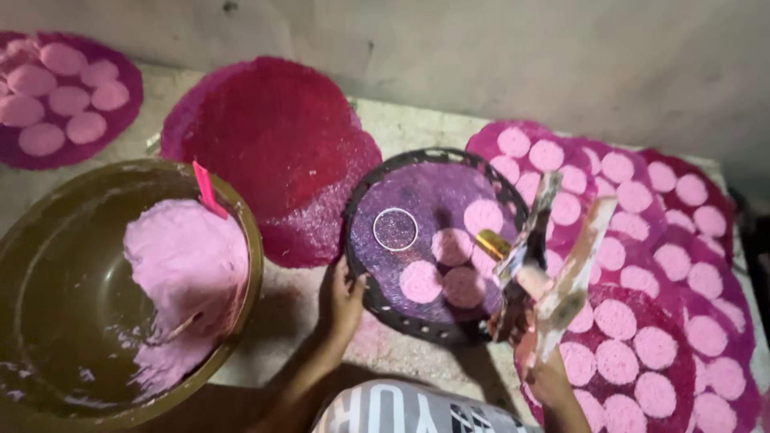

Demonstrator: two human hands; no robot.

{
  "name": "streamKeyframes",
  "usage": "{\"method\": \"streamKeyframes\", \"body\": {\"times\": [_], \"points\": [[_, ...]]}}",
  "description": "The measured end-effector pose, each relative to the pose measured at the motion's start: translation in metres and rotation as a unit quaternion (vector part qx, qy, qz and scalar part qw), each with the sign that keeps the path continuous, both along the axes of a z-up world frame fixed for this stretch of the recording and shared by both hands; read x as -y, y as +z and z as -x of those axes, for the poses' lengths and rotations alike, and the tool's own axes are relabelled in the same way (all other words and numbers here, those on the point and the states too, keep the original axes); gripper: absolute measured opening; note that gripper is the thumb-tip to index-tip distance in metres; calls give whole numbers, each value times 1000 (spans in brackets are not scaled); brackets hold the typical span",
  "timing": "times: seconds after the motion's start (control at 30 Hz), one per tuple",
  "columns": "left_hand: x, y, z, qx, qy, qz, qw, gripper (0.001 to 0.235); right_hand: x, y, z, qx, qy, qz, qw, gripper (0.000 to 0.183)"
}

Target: The person scoops pink dough from a large bowl using a metal scoop and a spatula. They press the dough into a circular mold on a perforated tray to form small round portions, then transfer the filled tray to a stack of similar trays.

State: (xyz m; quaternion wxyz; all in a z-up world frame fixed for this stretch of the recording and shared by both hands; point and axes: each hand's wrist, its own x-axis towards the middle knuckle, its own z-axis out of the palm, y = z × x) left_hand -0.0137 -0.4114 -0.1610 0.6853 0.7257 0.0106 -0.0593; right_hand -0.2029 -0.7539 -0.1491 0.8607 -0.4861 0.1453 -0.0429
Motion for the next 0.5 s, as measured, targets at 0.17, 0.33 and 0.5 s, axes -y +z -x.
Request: {"method": "streamKeyframes", "body": {"times": [0.17,0.33,0.5], "points": [[-2,54,24,230,-33,-316,920,80,-25,34,-25,-75,-27,-30,996,52],[15,62,-12,280,-139,-382,870,42,-46,66,-21,46,72,94,992,88],[16,54,-20,269,-203,-406,849,28,-54,82,-23,27,75,122,989,103]]}}
